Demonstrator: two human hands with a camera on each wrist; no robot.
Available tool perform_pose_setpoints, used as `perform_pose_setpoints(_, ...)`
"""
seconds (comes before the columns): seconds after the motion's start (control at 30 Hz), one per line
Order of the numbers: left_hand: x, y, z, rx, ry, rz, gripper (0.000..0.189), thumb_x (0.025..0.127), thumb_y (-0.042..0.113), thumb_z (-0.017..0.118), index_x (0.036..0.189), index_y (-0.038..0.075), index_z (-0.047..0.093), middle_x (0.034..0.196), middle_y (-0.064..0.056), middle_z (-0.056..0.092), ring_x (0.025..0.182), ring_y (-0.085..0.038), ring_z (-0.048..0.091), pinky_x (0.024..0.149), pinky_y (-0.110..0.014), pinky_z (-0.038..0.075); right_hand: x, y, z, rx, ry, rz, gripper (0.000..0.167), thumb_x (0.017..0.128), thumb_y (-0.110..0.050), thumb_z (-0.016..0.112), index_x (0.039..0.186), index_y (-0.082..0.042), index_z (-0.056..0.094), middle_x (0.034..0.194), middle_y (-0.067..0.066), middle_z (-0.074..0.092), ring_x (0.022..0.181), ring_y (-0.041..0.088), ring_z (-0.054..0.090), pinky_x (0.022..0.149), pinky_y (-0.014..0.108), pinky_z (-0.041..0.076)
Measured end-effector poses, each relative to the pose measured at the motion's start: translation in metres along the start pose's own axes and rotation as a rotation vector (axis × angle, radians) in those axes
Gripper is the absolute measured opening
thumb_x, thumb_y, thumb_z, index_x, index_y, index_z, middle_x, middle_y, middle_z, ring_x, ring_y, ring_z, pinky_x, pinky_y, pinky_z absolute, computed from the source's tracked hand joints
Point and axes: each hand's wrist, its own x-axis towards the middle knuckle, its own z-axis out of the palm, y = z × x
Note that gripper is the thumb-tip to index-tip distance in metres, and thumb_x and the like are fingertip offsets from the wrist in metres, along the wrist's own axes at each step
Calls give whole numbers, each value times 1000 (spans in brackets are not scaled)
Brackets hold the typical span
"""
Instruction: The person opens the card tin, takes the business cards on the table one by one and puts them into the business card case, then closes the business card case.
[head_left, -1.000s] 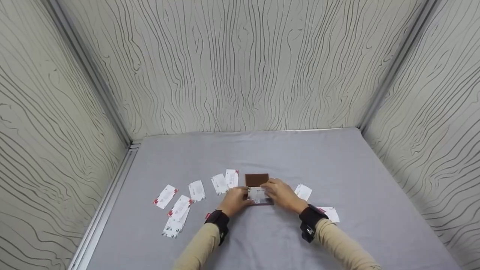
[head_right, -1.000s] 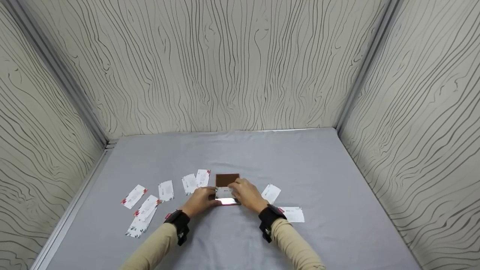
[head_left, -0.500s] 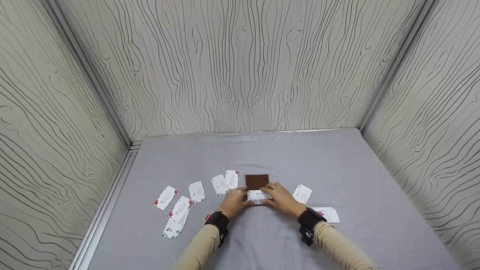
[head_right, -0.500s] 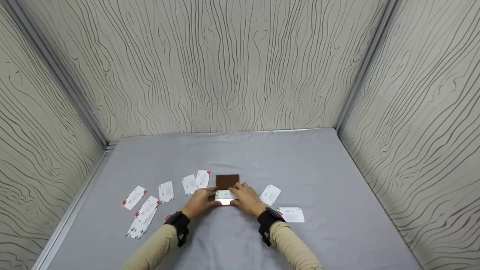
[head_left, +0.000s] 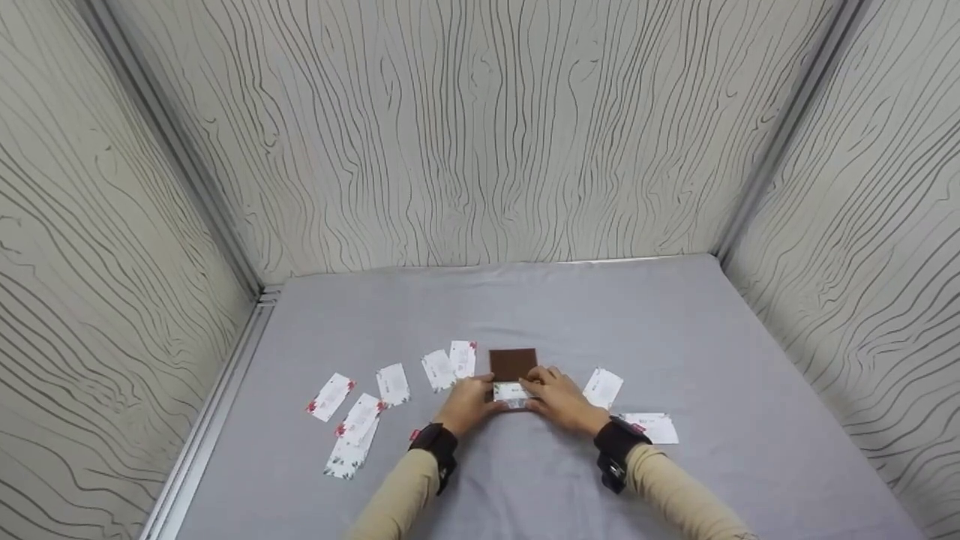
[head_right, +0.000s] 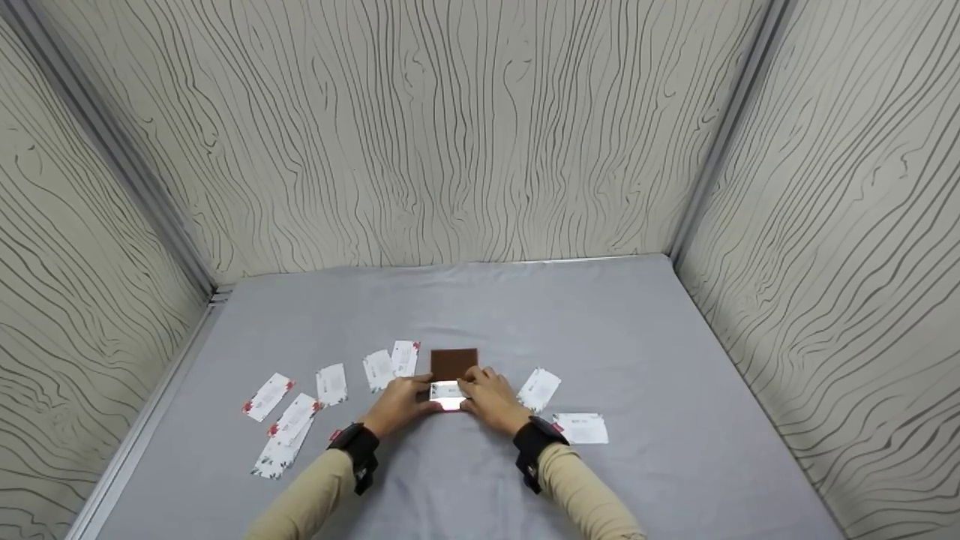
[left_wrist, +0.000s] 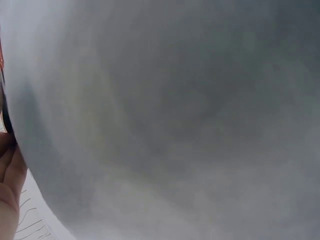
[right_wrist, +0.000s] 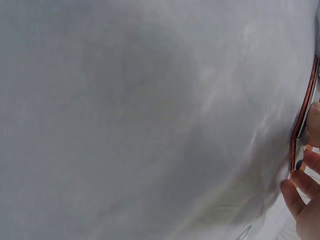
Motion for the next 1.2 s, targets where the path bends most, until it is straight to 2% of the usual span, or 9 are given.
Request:
perform_pose_setpoints(0.17,-1,1,0,-2,6,10,34,78,23,84,97,-4,75,108,-16,71,94,-28,70,82,-35,54,-2,1,2,2,17,-11,41,93,-17,69,128,4,63,119,16,56,108,34,52,91,50,43)
perform_pose_setpoints(0.37,-1,2,0,-15,2,-1,32,78,22,84,96,-4,75,111,-19,70,100,-30,69,86,-36,53,-4,2,3,-21,46,-54,35,92,-16,69,122,1,66,118,17,57,106,36,54,88,51,45)
perform_pose_setpoints(0.63,-1,3,-3,-17,-12,-8,33,78,23,84,97,-3,75,111,-18,70,100,-30,69,87,-37,53,-8,6,-9,28,11,-30,36,92,-17,70,123,1,66,124,19,58,109,36,54,91,51,46)
perform_pose_setpoints(1.07,0,-1,0,-9,-14,-4,35,77,26,84,97,-2,76,112,-19,70,101,-32,69,90,-37,52,-25,32,-36,-24,32,-49,16,90,-9,70,104,-2,72,99,10,65,90,28,60,80,44,50)
perform_pose_setpoints(1.2,0,-1,0,-1,-6,3,35,78,26,83,97,-2,76,112,-19,70,100,-31,69,89,-37,52,-33,39,-44,3,27,-44,8,88,-7,71,95,-3,71,90,7,65,83,25,61,75,42,51)
